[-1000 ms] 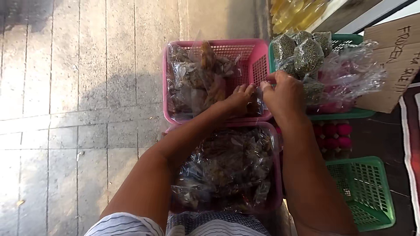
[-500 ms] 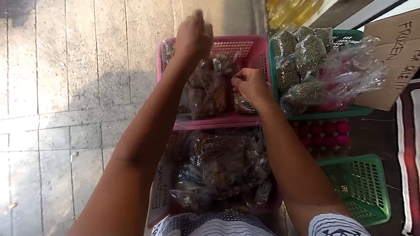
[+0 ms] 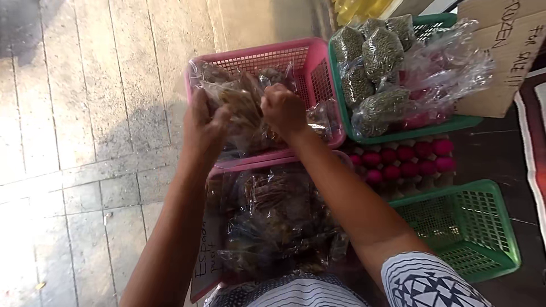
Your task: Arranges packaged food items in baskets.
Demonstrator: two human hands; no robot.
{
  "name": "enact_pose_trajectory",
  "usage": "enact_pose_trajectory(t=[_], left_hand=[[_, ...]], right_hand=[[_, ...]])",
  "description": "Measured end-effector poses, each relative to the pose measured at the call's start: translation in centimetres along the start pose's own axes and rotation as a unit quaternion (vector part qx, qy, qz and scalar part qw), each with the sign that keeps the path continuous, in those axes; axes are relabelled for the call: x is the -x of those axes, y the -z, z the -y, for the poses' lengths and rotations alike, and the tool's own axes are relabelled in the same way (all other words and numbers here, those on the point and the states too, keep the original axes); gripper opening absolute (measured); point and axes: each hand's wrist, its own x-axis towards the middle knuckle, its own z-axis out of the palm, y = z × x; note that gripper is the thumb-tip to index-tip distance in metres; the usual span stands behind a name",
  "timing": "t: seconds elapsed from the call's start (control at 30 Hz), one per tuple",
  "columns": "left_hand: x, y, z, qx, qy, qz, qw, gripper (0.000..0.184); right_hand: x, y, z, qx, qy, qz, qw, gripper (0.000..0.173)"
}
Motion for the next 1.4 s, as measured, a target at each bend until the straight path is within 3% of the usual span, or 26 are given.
enact_pose_trajectory(t=[0.13,0.23,0.43,0.53,0.6,0.7,0.8,0.87,0.93,1.0,1.07,1.13,1.23,1.4], left_hand=[[0.2,-5.3,2.1,0.003,0.03,0.107,0.994,0.028],[-0.9,-8.7,3.2,-0.039,0.041,0.167,0.984,0.026],[-1.3,-11.4,1.8,-0.161,0.007,0.18,0.97,0.021],[-0.6,-13.7,1.2,-0.204,0.002,0.204,0.957,0.04],[0.3,-15.3,0.4,-0.293,0.024,0.242,0.925,0.05],[1.2,-16.1,-0.2,-0.378,0.051,0.312,0.87,0.054],[0.3,-13.6,-0.6,-0.374,0.023,0.365,0.852,0.05],[-1.6,-10.8,-0.5,-0.338,-0.03,0.345,0.875,0.038],[-4.4,-8.4,-0.3,-0.32,-0.038,0.266,0.909,0.033],[-7.3,-7.7,0.1,-0.346,0.009,0.185,0.92,0.039],[-9.1,-8.5,0.5,-0.377,0.063,0.178,0.907,0.051],[-10.0,-10.0,1.2,-0.384,0.072,0.19,0.901,0.062],[-10.9,-11.5,2.4,-0.335,0.047,0.196,0.921,0.06],[-7.0,-8.5,0.8,-0.25,-0.001,0.182,0.951,0.049]], right_hand=[[-1.0,3.9,-3.3,-0.045,-0.025,-0.048,0.998,0.033],[0.3,6.5,-4.8,-0.104,-0.097,-0.096,0.985,0.032],[7.7,6.6,-5.0,-0.092,-0.124,-0.096,0.983,0.027],[10.5,5.2,-4.9,-0.042,-0.09,-0.034,0.994,0.018],[10.8,5.3,-4.9,-0.025,-0.099,0.014,0.995,0.015],[11.0,7.0,-4.7,-0.003,-0.123,0.09,0.988,0.017],[10.4,8.7,-4.3,-0.002,-0.155,0.114,0.981,0.027],[9.3,8.9,-4.3,-0.016,-0.179,0.083,0.98,0.047],[8.9,8.1,-4.1,-0.019,-0.173,0.033,0.984,0.069],[8.4,6.5,-3.7,-0.009,-0.141,0.005,0.99,0.084],[8.0,4.6,-3.4,0.008,-0.111,0.014,0.994,0.09],[7.4,3.4,-3.4,0.017,-0.098,0.041,0.994,0.087],[7.3,3.0,-3.4,-0.005,-0.109,0.036,0.993,0.082],[7.6,3.3,-4.2,-0.029,-0.126,0.037,0.991,0.067]])
